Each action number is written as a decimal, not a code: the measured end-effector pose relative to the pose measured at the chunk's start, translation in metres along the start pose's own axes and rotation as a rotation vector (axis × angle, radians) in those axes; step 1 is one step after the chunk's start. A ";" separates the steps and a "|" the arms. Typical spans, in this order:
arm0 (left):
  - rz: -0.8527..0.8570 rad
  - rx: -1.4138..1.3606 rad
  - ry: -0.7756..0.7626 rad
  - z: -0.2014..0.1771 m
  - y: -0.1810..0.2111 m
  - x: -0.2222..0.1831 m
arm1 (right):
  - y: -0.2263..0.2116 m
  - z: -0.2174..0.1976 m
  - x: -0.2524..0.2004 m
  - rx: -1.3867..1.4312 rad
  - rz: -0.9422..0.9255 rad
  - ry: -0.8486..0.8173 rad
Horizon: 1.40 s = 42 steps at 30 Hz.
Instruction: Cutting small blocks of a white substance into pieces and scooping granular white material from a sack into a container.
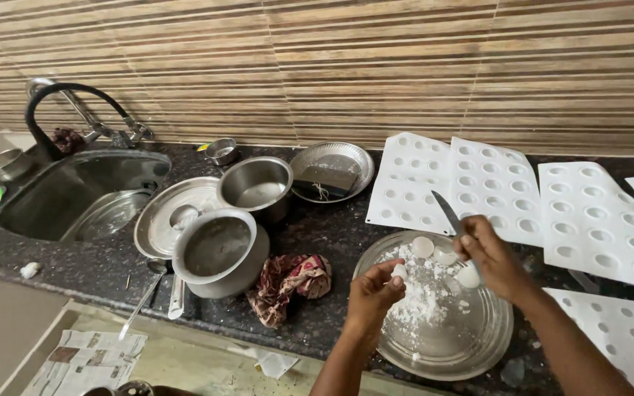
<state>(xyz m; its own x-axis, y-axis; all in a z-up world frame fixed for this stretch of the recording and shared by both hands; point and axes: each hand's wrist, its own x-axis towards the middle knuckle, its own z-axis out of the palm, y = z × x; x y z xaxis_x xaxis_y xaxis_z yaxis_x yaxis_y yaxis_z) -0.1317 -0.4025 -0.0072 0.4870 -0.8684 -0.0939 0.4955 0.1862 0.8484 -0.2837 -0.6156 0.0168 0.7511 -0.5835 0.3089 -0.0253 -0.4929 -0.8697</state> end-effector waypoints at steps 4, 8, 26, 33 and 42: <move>0.009 0.026 -0.014 0.013 0.017 0.000 | 0.000 0.036 -0.018 0.255 0.216 -0.092; 0.027 0.045 -0.058 0.009 0.014 0.009 | -0.046 0.067 -0.024 0.038 0.187 -0.078; -0.013 -0.005 -0.253 -0.013 0.056 0.037 | -0.053 0.078 -0.018 0.077 0.292 0.102; 0.018 0.010 -0.309 -0.020 0.034 0.045 | -0.069 0.082 -0.012 -0.086 0.210 -0.010; -0.054 -0.122 -0.344 -0.006 0.033 0.035 | -0.055 0.090 -0.024 -0.182 0.137 0.079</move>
<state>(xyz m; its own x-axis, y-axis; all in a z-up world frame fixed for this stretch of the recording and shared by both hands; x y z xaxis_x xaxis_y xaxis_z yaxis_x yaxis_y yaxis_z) -0.0942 -0.4236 0.0150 0.1975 -0.9784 0.0611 0.6067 0.1709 0.7764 -0.2407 -0.5161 0.0230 0.6787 -0.6980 0.2286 -0.2471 -0.5101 -0.8239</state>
